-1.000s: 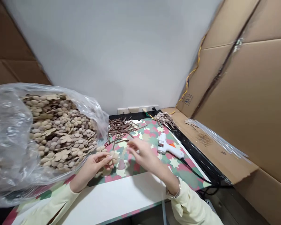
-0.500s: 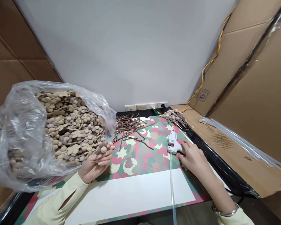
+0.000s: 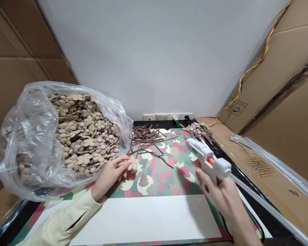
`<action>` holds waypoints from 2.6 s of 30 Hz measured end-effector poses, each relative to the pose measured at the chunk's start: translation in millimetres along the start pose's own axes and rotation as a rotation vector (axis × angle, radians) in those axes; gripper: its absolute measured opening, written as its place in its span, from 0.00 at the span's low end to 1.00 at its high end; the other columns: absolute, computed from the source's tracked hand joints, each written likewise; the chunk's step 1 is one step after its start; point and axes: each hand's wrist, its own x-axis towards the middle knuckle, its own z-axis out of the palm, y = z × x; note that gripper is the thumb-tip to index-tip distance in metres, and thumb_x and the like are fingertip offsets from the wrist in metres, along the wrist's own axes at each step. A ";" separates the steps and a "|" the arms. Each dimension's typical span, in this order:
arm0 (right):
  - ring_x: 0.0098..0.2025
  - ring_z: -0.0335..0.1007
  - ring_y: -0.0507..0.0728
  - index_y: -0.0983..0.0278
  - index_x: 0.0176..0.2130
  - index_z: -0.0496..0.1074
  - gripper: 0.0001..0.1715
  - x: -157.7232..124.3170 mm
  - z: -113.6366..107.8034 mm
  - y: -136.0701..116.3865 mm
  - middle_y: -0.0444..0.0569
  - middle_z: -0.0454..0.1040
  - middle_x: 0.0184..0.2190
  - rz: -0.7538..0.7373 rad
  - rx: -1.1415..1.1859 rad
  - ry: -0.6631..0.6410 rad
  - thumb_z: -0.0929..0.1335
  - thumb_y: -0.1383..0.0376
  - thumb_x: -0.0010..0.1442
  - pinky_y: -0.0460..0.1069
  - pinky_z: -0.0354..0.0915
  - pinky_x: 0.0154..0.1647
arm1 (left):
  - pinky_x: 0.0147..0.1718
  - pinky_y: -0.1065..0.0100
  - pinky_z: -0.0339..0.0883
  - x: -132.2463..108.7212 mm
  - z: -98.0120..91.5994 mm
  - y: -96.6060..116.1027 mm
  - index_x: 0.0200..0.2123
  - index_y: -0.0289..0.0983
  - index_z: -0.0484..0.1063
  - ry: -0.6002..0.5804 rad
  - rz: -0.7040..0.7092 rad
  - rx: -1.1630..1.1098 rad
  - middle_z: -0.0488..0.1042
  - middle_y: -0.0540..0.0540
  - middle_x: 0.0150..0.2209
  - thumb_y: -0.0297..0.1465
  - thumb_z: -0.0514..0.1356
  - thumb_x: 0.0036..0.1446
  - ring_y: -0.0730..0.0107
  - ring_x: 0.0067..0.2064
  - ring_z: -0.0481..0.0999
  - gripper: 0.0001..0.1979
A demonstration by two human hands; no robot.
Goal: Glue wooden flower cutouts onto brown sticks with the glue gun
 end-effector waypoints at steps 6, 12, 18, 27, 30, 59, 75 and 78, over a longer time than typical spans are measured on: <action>0.26 0.62 0.54 0.63 0.31 0.68 0.19 -48.8 38.5 -18.8 0.44 0.65 0.21 0.056 0.189 -0.458 0.61 0.52 0.59 0.46 0.61 0.30 | 0.29 0.73 0.64 -3.0 4.0 -8.3 0.34 0.35 0.75 0.056 0.109 0.209 0.77 0.46 0.32 0.38 0.58 0.53 0.68 0.31 0.73 0.13; 0.36 0.67 0.56 0.61 0.34 0.69 0.17 -64.5 64.6 -23.6 0.47 0.73 0.33 0.046 0.120 -0.498 0.61 0.52 0.59 0.45 0.63 0.38 | 0.28 0.74 0.63 -4.0 6.3 -10.8 0.32 0.37 0.75 0.065 0.158 0.304 0.77 0.49 0.31 0.39 0.57 0.54 0.71 0.29 0.72 0.12; 0.46 0.67 0.60 0.61 0.40 0.71 0.19 -69.5 72.1 -20.8 0.49 0.74 0.38 0.062 0.122 -0.513 0.62 0.51 0.59 0.47 0.63 0.46 | 0.27 0.75 0.60 -6.4 8.3 -13.7 0.30 0.38 0.76 0.176 0.276 0.447 0.77 0.53 0.28 0.36 0.58 0.54 0.77 0.25 0.68 0.09; 0.32 0.68 0.56 0.62 0.35 0.70 0.20 -73.2 77.3 -19.5 0.48 0.73 0.32 0.078 0.080 -0.495 0.61 0.50 0.59 0.45 0.64 0.30 | 0.28 0.76 0.60 -9.1 10.3 -12.8 0.30 0.38 0.76 0.178 0.359 0.490 0.77 0.53 0.28 0.34 0.57 0.56 0.77 0.26 0.69 0.08; 0.30 0.67 0.55 0.62 0.35 0.70 0.20 -73.6 77.7 -17.8 0.48 0.73 0.33 0.103 0.092 -0.522 0.60 0.51 0.59 0.45 0.61 0.24 | 0.28 0.76 0.60 -9.1 10.6 -12.4 0.30 0.39 0.76 0.173 0.368 0.487 0.77 0.53 0.28 0.33 0.57 0.56 0.77 0.26 0.70 0.08; 0.32 0.67 0.55 0.63 0.30 0.70 0.20 -73.4 77.0 -25.3 0.46 0.72 0.28 0.083 0.095 -0.464 0.61 0.51 0.58 0.45 0.63 0.34 | 0.29 0.75 0.62 -9.9 11.2 -10.5 0.30 0.38 0.75 0.192 0.363 0.479 0.78 0.51 0.30 0.34 0.56 0.56 0.73 0.29 0.73 0.10; 0.30 0.66 0.56 0.63 0.25 0.71 0.24 -76.5 75.5 -24.1 0.47 0.72 0.27 0.109 0.052 -0.455 0.61 0.48 0.57 0.46 0.62 0.29 | 0.27 0.75 0.63 -8.9 10.8 -13.3 0.30 0.38 0.76 0.242 0.363 0.511 0.78 0.51 0.29 0.36 0.57 0.55 0.75 0.24 0.70 0.10; 0.29 0.65 0.56 0.63 0.25 0.71 0.24 -77.5 75.6 -23.4 0.48 0.72 0.27 0.120 0.050 -0.464 0.61 0.48 0.56 0.46 0.62 0.27 | 0.26 0.75 0.63 -8.1 10.6 -14.2 0.31 0.38 0.76 0.242 0.356 0.503 0.78 0.50 0.29 0.37 0.57 0.55 0.75 0.24 0.70 0.10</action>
